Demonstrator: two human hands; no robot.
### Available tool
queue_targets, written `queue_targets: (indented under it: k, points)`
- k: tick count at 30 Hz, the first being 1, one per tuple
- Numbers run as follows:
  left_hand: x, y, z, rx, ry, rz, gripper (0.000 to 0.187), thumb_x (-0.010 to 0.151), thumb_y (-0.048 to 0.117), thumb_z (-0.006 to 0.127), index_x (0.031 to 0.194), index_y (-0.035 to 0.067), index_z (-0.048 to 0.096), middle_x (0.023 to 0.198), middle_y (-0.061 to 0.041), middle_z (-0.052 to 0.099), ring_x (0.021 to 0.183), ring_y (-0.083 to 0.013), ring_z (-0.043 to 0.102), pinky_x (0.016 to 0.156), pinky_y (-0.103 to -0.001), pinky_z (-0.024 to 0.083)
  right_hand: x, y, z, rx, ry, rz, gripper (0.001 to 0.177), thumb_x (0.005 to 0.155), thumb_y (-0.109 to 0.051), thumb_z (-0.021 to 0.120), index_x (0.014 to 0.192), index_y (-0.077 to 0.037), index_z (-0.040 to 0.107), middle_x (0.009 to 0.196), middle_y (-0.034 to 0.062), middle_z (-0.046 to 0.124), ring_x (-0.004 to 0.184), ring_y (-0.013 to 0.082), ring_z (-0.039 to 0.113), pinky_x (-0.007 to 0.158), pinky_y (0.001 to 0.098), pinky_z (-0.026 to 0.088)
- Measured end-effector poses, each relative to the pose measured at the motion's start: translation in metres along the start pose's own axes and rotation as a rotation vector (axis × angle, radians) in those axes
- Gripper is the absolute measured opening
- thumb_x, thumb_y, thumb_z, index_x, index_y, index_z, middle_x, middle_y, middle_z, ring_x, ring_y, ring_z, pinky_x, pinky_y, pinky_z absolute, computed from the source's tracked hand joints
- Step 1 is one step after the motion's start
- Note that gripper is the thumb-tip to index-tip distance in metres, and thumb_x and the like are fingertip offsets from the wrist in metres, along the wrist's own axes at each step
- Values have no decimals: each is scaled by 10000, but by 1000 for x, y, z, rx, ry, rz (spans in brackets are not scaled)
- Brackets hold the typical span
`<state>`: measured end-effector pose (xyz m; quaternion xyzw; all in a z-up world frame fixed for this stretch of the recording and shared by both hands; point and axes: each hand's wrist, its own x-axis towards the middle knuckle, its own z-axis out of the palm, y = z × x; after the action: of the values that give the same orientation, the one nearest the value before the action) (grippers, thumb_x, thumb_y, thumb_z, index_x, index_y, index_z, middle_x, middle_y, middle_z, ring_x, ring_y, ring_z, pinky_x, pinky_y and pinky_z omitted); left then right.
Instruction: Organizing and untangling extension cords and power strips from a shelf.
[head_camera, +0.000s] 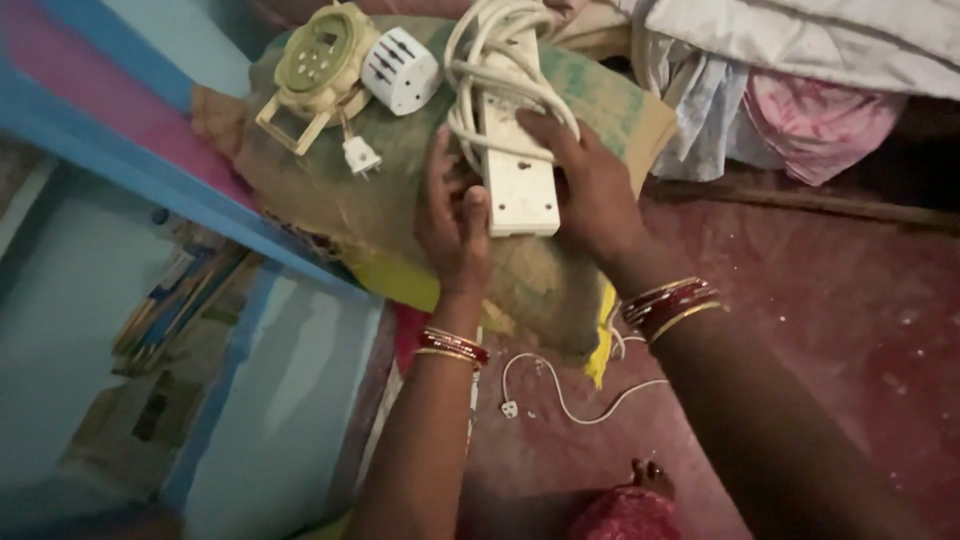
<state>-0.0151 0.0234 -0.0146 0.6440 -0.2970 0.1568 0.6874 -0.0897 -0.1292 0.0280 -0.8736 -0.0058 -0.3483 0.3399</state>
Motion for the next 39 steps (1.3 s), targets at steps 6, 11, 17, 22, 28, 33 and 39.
queue_targets:
  k: [6, 11, 17, 22, 28, 33, 39]
  points:
    - [-10, 11, -8, 44, -57, 64, 570, 1102, 503, 499, 1520, 119, 557, 1403, -118, 664, 1271, -248, 651, 1091, -381, 512, 4, -22, -5, -248, -174, 142, 680, 914, -189, 721, 1523, -227, 422, 1345, 254, 590, 1103, 474, 647, 905, 528, 537]
    - [-9, 12, -13, 73, -112, 88, 451, 1132, 388, 463, 1508, 168, 578, 1479, -105, 639, 1355, -289, 615, 1164, -409, 472, 9, -34, -13, -465, -422, 330, 842, 926, -137, 634, 1631, -298, 203, 1368, 316, 530, 1089, 506, 642, 905, 554, 536]
    - [-6, 10, -13, 37, -139, 97, 447, 1131, 420, 459, 1518, 221, 565, 1480, -83, 638, 1349, -287, 613, 1146, -402, 480, 15, -15, -14, -410, -456, 282, 758, 994, -196, 554, 1628, -300, 152, 1416, 313, 502, 1129, 510, 621, 953, 557, 509]
    - [-11, -13, -11, 82, -129, 3, 715, 1024, 639, 464, 1578, 192, 526, 1370, -107, 668, 1205, -240, 651, 1027, -362, 519, 16, -22, -17, -426, -524, 326, 704, 1034, -207, 476, 1632, -296, 114, 1439, 291, 493, 1106, 512, 633, 959, 571, 504]
    - [-4, 14, -7, -228, -151, -61, 982, 937, 657, 670, 1632, 71, 297, 1449, -207, 587, 1319, -284, 622, 1099, -378, 523, 15, -9, -13, -422, -530, 313, 837, 955, -145, 546, 1638, -254, 74, 1426, 331, 437, 1012, 527, 649, 873, 571, 537]
    - [-13, 42, 5, 124, -166, 82, 1033, 824, 458, 833, 1616, 72, 294, 1480, -235, 512, 1343, -364, 552, 1094, -429, 487, 12, -4, -14, -416, -502, 249, 890, 909, -169, 612, 1628, -227, 89, 1302, 285, 503, 959, 498, 669, 823, 555, 560]
    - [-20, 46, 10, 194, -201, -100, 867, 853, 305, 856, 1593, 157, 429, 1461, -168, 601, 1308, -302, 633, 1063, -401, 537, 11, 6, -11, -403, -506, 203, 882, 921, -180, 634, 1625, -193, 103, 1264, 283, 509, 933, 498, 674, 793, 557, 564]
